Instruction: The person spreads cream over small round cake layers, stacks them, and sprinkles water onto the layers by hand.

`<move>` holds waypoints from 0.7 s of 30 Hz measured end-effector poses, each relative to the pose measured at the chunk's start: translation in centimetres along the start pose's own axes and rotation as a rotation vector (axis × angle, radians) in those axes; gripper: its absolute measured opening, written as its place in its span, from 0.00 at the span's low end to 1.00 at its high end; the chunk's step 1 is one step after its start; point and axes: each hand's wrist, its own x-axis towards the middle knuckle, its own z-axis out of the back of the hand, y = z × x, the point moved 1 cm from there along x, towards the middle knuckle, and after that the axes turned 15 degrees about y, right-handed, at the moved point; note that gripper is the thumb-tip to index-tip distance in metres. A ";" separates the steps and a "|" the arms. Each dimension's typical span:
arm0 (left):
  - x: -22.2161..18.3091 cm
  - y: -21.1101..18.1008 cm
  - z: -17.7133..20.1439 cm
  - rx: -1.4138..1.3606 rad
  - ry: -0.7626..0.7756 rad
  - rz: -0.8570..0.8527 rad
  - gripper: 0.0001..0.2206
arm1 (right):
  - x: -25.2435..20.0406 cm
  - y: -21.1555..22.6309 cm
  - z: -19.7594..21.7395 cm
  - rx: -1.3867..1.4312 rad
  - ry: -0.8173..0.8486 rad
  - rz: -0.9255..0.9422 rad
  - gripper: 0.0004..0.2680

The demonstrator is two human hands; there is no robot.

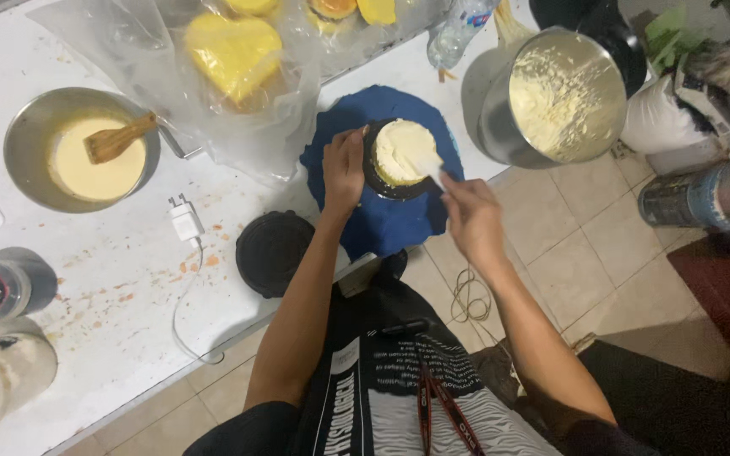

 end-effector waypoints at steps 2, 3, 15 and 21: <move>-0.3 0.7 -0.4 0.006 0.016 0.038 0.25 | -1.5 1.3 -0.3 -0.040 0.021 0.033 0.12; -0.1 1.0 -0.7 0.006 0.031 0.070 0.26 | -1.9 2.0 -0.3 -0.088 0.038 0.066 0.13; 0.0 0.7 -0.3 0.015 0.020 0.004 0.25 | -3.8 0.6 -0.2 0.019 -0.063 -0.022 0.13; -0.4 -0.5 0.1 0.047 0.033 0.014 0.23 | -5.3 0.5 1.5 0.016 -0.108 -0.070 0.12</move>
